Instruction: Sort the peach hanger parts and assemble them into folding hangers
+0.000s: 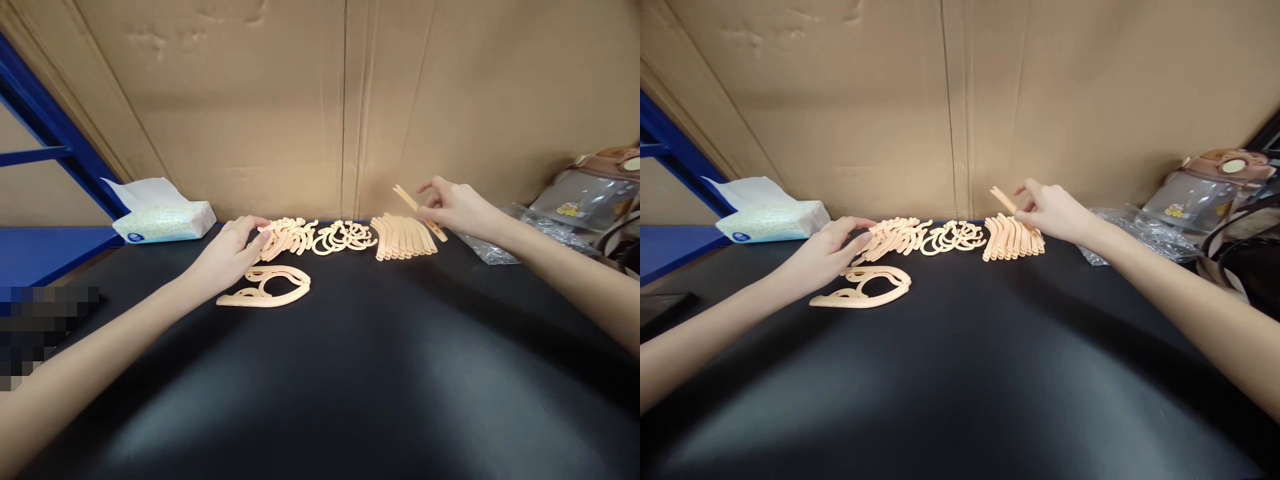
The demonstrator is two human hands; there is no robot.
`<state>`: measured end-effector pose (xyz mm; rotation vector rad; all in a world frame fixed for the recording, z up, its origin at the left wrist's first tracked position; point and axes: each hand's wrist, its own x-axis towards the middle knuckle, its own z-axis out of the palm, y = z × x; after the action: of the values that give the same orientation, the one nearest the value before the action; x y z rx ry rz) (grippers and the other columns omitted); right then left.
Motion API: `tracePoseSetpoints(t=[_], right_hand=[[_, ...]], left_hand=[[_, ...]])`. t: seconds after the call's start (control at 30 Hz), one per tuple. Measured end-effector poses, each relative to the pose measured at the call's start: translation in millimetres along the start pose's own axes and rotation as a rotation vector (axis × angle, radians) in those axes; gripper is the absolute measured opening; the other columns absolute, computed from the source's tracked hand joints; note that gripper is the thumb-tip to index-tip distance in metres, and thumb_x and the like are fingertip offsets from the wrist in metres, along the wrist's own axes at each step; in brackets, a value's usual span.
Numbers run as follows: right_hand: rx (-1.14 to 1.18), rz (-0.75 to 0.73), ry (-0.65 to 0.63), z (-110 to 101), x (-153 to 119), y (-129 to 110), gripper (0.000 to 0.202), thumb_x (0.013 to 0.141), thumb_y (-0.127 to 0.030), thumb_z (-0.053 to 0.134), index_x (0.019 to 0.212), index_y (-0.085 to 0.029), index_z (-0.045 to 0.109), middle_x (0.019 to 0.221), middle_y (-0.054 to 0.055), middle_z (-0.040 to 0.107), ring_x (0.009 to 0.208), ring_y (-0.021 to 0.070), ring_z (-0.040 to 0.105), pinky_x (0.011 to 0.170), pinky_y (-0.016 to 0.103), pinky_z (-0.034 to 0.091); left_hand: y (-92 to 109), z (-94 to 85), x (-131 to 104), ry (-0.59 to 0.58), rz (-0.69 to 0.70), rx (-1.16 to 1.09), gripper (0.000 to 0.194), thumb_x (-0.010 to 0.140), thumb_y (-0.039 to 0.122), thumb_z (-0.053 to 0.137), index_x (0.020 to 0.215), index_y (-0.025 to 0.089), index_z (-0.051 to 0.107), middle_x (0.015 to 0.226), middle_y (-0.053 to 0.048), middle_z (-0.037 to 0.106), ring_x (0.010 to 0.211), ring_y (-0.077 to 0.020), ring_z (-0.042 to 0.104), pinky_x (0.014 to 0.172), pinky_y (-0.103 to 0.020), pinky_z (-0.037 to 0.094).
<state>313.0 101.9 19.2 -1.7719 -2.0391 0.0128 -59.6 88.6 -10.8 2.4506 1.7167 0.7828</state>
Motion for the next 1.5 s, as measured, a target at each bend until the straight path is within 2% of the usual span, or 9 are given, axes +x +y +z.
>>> tracePoseSetpoints(t=[0.17, 0.3, 0.4, 0.53, 0.67, 0.77, 1.07, 1.33, 1.5], right_hand=[[0.113, -0.36, -0.311, -1, -32, -54, 0.027, 0.079, -0.027, 0.055, 0.105, -0.022, 0.059, 0.084, 0.001, 0.068, 0.07, 0.0163, 0.061, 0.061, 0.025, 0.04], [-0.012, -0.532, -0.388, 15, -56, -78, 0.013, 0.082, -0.021, 0.048, 0.08, -0.019, 0.061, 0.071, 0.001, 0.063, 0.06, 0.0134, 0.053, 0.053, 0.025, 0.031], [-0.036, -0.576, -0.384, 26, -65, -80, 0.023, 0.084, -0.016, 0.043, 0.094, -0.017, 0.064, 0.08, 0.003, 0.065, 0.064, 0.014, 0.055, 0.053, 0.025, 0.031], [-0.044, -0.629, -0.385, 29, -68, -79, 0.03, 0.085, -0.016, 0.044, 0.109, -0.018, 0.062, 0.091, 0.005, 0.066, 0.072, 0.0157, 0.059, 0.056, 0.025, 0.034], [-0.071, -0.628, -0.427, 21, -69, -80, 0.032, 0.087, -0.019, 0.044, 0.114, -0.02, 0.061, 0.092, 0.004, 0.067, 0.075, 0.0175, 0.062, 0.058, 0.025, 0.036], [-0.062, -0.602, -0.452, 17, -66, -79, 0.03, 0.088, -0.021, 0.045, 0.112, -0.022, 0.063, 0.093, 0.004, 0.069, 0.076, 0.018, 0.063, 0.06, 0.026, 0.038], [0.0, -0.529, -0.564, 13, -57, -72, 0.03, 0.088, -0.024, 0.047, 0.113, -0.024, 0.064, 0.086, 0.001, 0.068, 0.072, 0.0159, 0.06, 0.059, 0.025, 0.038], [0.09, -0.494, -0.656, 6, -57, -75, 0.044, 0.085, -0.058, 0.05, 0.109, -0.024, 0.065, 0.09, 0.003, 0.068, 0.076, 0.0183, 0.062, 0.06, 0.026, 0.039], [0.082, -0.506, -0.659, 11, -62, -74, 0.036, 0.08, -0.053, 0.06, 0.104, -0.027, 0.065, 0.09, 0.002, 0.066, 0.075, 0.0178, 0.061, 0.06, 0.026, 0.038]], left_hand=[[-3, 3.3, -2, -0.009, 0.073, 0.095, 0.041, 0.093, 0.044, 0.035, 0.111, 0.015, 0.058, 0.115, -0.01, 0.06, 0.111, -0.0268, 0.05, 0.096, -0.04, 0.039], [-8, 5.3, -2, -0.001, 0.078, 0.123, 0.036, 0.092, 0.043, 0.04, 0.105, 0.016, 0.059, 0.11, -0.009, 0.06, 0.108, -0.027, 0.051, 0.094, -0.04, 0.04], [2, 5.4, -5, 0.023, 0.159, 0.081, 0.032, 0.094, 0.04, 0.039, 0.103, 0.017, 0.059, 0.11, -0.007, 0.06, 0.107, -0.0243, 0.051, 0.097, -0.039, 0.038], [40, 5.7, -25, -0.031, 0.429, -0.017, 0.026, 0.096, 0.035, 0.04, 0.109, 0.021, 0.057, 0.117, -0.005, 0.059, 0.114, -0.0209, 0.049, 0.1, -0.037, 0.036], [77, 13.6, -52, -0.214, 0.63, -0.035, 0.025, 0.094, 0.038, 0.05, 0.111, 0.022, 0.059, 0.108, -0.004, 0.063, 0.102, -0.0198, 0.054, 0.087, -0.033, 0.042], [87, 22.5, -62, -0.231, 0.738, 0.075, 0.02, 0.095, 0.028, 0.047, 0.106, 0.019, 0.062, 0.1, -0.004, 0.065, 0.09, -0.0194, 0.055, 0.081, -0.034, 0.042], [82, 26.7, -60, -0.219, 0.601, -0.037, 0.011, 0.089, 0.014, 0.049, 0.088, 0.018, 0.059, 0.087, -0.002, 0.062, 0.081, -0.0168, 0.051, 0.074, -0.031, 0.043], [79, 25.8, -61, -0.146, 0.678, 0.014, 0.021, 0.095, 0.02, 0.045, 0.085, 0.019, 0.064, 0.089, -0.003, 0.064, 0.08, -0.0158, 0.052, 0.071, -0.029, 0.045], [80, 26.8, -64, -0.093, 0.794, 0.149, 0.026, 0.096, 0.016, 0.041, 0.1, 0.017, 0.066, 0.098, -0.005, 0.066, 0.08, -0.0164, 0.054, 0.07, -0.031, 0.047]])
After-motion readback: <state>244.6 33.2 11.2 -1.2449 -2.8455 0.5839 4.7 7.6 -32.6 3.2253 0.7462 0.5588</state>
